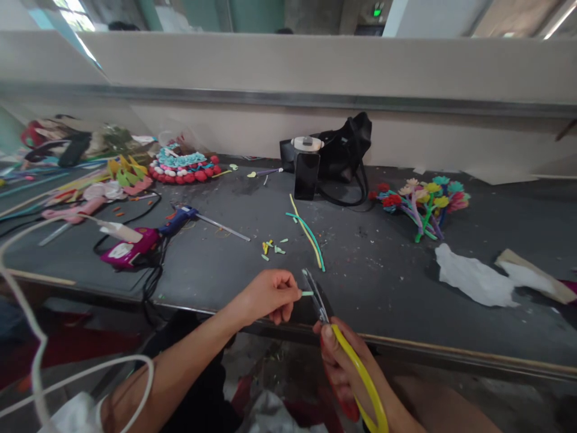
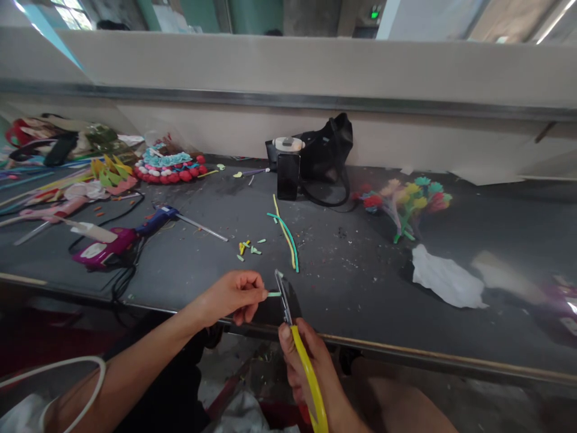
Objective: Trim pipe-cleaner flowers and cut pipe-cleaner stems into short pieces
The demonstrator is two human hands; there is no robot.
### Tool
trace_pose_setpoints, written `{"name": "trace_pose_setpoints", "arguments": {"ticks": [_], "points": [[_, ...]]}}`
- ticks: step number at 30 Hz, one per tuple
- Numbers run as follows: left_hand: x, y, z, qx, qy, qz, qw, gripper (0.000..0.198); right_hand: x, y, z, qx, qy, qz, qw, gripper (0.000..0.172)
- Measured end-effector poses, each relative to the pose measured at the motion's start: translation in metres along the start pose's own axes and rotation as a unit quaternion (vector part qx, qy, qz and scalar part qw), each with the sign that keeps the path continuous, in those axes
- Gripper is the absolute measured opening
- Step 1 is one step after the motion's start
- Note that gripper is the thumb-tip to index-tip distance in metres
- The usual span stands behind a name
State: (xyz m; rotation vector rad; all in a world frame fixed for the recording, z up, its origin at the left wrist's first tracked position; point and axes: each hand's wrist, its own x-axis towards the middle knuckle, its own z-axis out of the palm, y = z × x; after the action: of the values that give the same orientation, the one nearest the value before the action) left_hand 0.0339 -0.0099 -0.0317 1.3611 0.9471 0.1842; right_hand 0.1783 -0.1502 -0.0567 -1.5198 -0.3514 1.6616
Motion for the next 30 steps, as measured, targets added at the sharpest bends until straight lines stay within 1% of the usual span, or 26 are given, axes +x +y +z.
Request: {"name": "trace_pose_setpoints", "arguments": {"ticks": [2, 4, 8, 10, 15, 21, 23, 26, 28, 30], "points": [[0.0, 0.001, 0.0, -0.01, 0.01, 0.002, 1.0, 0.026, 0.002, 0.001, -0.002, 0.012, 0.002, 0.003, 1.0, 0.086], [0.001, 0.001, -0.001, -0.023, 0.02, 0.008, 1.0, 0.025, 0.004, 0.004, -0.006, 0.019, -0.008, -0.01, 1.0, 0.084], [0.005, -0.002, -0.003, -0.068, 0.056, 0.029, 0.996, 0.024, 0.008, 0.015, -0.011, -0.004, -0.057, -0.063, 0.996, 0.065], [0.007, -0.004, -0.002, -0.088, 0.063, 0.039, 0.993, 0.026, 0.01, 0.019, -0.011, -0.011, -0.063, -0.078, 0.995, 0.065], [0.007, -0.006, 0.007, -0.114, 0.036, 0.034, 0.992, 0.027, 0.009, 0.019, -0.005, -0.025, -0.045, -0.084, 0.995, 0.073], [0.006, -0.005, 0.017, -0.124, 0.016, 0.007, 0.992, 0.025, 0.004, 0.014, -0.001, -0.047, -0.028, -0.09, 0.994, 0.073], [0.006, -0.005, 0.018, -0.127, 0.011, 0.001, 0.992, 0.024, 0.004, 0.013, -0.001, -0.061, -0.039, -0.088, 0.994, 0.073], [0.006, -0.005, 0.017, -0.13, -0.003, 0.001, 0.991, 0.025, 0.004, 0.012, -0.003, -0.057, -0.055, -0.065, 0.995, 0.074], [0.006, -0.005, 0.015, -0.126, -0.017, 0.0, 0.992, 0.026, 0.004, 0.012, -0.003, -0.047, -0.05, -0.051, 0.996, 0.076], [0.006, -0.004, 0.011, -0.121, -0.024, -0.001, 0.992, 0.029, 0.003, 0.012, -0.003, -0.035, -0.048, -0.05, 0.997, 0.074]]}}
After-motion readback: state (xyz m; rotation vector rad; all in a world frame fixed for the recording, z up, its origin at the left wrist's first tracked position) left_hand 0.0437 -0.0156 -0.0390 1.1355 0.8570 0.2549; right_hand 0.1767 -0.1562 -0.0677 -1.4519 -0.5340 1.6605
